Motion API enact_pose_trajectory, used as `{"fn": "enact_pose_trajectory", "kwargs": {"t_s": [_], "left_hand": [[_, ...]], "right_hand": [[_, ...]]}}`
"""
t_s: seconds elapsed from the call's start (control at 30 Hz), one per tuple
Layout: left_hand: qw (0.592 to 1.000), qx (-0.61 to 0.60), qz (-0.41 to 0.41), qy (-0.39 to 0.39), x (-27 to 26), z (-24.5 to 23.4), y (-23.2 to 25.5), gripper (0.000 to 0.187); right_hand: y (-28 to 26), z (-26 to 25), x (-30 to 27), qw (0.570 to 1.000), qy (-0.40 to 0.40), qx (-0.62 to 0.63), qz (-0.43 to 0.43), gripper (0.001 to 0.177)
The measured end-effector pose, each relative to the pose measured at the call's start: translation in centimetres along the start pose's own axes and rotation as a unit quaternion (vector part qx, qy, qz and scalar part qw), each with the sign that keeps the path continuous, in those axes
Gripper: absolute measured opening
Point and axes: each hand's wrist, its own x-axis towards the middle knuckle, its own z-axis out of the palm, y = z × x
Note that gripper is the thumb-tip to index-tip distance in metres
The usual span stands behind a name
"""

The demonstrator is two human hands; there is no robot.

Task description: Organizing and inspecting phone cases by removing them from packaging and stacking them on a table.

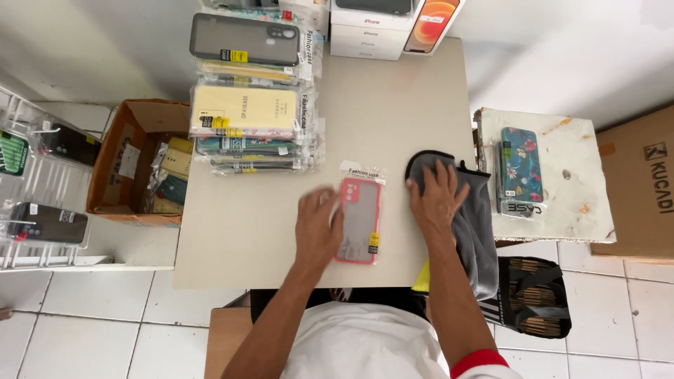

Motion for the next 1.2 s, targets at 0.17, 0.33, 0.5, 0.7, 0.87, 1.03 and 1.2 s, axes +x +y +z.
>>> {"fn": "enact_pose_trajectory", "kwargs": {"t_s": [0.17, 0.33, 0.5, 0.7, 0.87, 1.03, 1.2], "left_hand": [[0.989, 0.066, 0.087, -0.104, -7.5, -0.9, 2.1, 0.023], [0.966, 0.15, 0.111, -0.18, -10.7, -0.5, 3.9, 0.064], [0.921, 0.282, 0.129, -0.237, -11.2, -0.7, 3.9, 0.091], [0.901, 0.229, 0.035, -0.367, -12.2, -0.1, 3.9, 0.083], [0.911, 0.294, 0.091, -0.273, -11.9, -0.4, 4.3, 0.089], [0.903, 0.334, 0.106, -0.25, -11.5, -0.6, 4.5, 0.095], [0.903, 0.341, 0.113, -0.233, -11.6, -0.5, 4.5, 0.095]], "right_hand": [[2.1, 1.4, -1.5, 0.996, -0.083, 0.009, -0.018, 0.049], [2.3, 2.4, -2.3, 0.982, 0.039, 0.145, -0.113, 0.029], [-3.9, -3.7, -5.9, 0.881, -0.091, 0.392, -0.248, 0.036], [-5.1, -4.0, -7.8, 0.861, -0.293, 0.113, -0.4, 0.062], [-5.9, -1.5, -5.7, 0.883, -0.223, 0.064, -0.407, 0.06], [-7.2, 0.4, -4.3, 0.912, -0.168, 0.049, -0.371, 0.064], [-8.2, 0.8, -2.5, 0.927, -0.231, 0.034, -0.294, 0.071]]}}
